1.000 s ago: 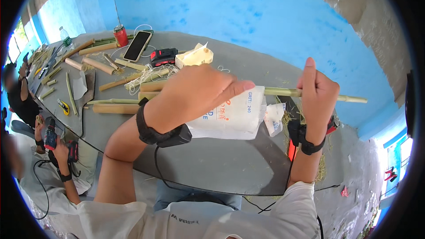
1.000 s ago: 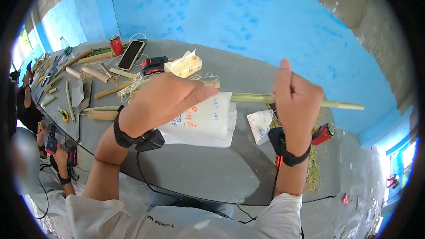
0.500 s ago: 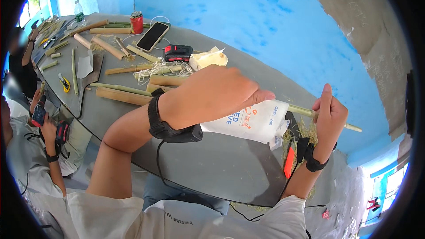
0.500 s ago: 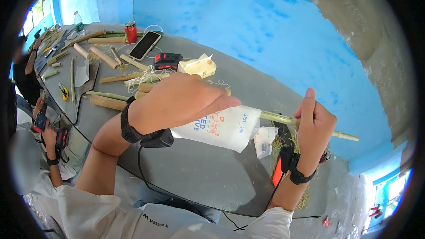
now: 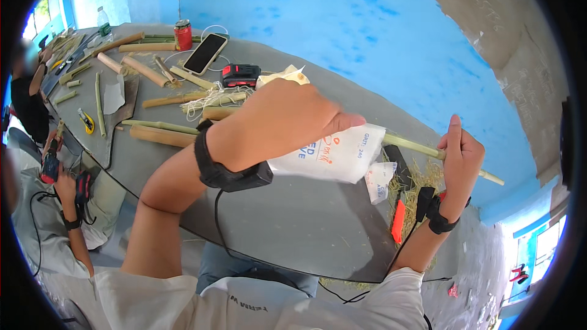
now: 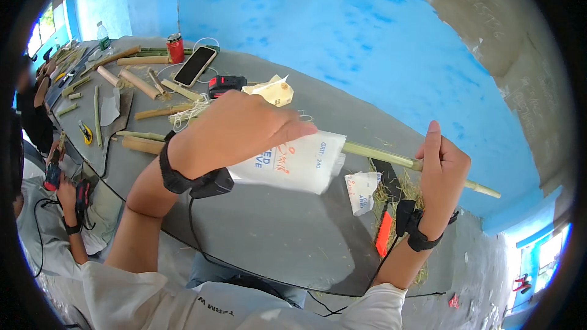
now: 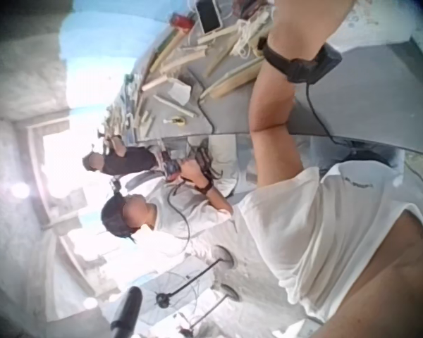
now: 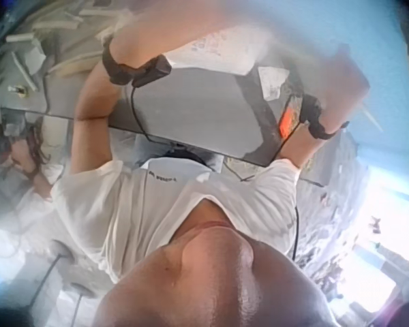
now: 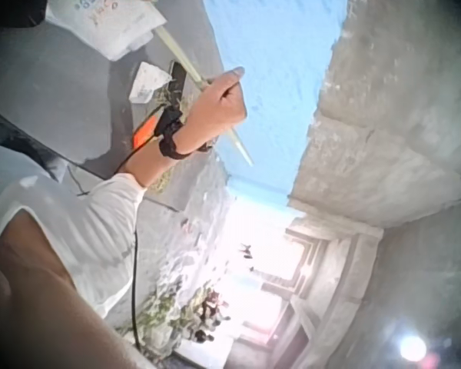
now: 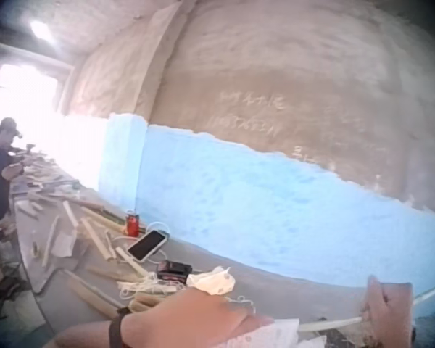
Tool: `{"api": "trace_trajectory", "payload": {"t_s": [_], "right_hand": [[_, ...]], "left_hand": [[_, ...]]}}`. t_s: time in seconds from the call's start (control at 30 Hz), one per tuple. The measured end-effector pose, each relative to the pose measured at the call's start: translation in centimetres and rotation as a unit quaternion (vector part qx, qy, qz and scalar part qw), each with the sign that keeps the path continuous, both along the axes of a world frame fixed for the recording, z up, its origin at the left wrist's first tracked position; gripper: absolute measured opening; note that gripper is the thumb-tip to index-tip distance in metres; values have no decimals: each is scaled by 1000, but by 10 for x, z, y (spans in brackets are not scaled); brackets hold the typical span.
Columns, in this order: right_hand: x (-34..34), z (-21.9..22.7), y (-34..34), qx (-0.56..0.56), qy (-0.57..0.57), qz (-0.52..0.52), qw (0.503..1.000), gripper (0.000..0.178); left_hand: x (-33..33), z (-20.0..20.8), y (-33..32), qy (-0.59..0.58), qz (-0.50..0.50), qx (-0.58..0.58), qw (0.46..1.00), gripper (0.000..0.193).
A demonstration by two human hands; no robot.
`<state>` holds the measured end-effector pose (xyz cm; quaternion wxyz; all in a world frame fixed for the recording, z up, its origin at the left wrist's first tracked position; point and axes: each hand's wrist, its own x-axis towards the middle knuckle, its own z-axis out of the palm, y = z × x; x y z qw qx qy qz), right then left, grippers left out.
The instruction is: Sanding a long bamboo strip with a piece of sandpaper.
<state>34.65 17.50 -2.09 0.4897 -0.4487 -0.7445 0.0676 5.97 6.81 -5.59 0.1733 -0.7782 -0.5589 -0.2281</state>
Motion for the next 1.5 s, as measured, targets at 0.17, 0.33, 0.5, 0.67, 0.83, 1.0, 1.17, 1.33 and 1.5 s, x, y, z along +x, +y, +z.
{"api": "trace_trajectory", "payload": {"t_s": [0.17, 0.33, 0.5, 0.67, 0.83, 1.0, 1.17, 1.33, 1.5], "right_hand": [[-9, -19, -7, 93, -13, 5, 996, 53], [-13, -9, -5, 59, -34, 22, 997, 54], [-2, 4, -4, 70, 66, -82, 992, 52], [-5, -11, -1, 67, -81, 1, 994, 47], [1, 7, -1, 39, 46, -26, 998, 53], [-5, -1, -4, 102, -132, 66, 984, 52], [-4, -16, 16, 27, 29, 21, 999, 49], [-6, -17, 19, 51, -115, 114, 986, 52], [-16, -8, 12, 74, 58, -2, 996, 53]], "left_hand": [[5, 0, 0, -54, -28, -12, 998, 38], [2, 9, -4, -19, -23, -18, 999, 41], [-3, 9, -2, -69, 38, -49, 996, 40], [7, 11, -2, -16, -46, -35, 998, 38], [-1, 23, -8, -93, 61, -87, 990, 32], [4, 20, -8, -12, -29, -65, 997, 38], [8, 22, -9, -73, 29, -73, 994, 41], [6, 23, -6, -54, -65, -110, 990, 45], [12, 21, -2, -180, 81, -93, 976, 43]]}}
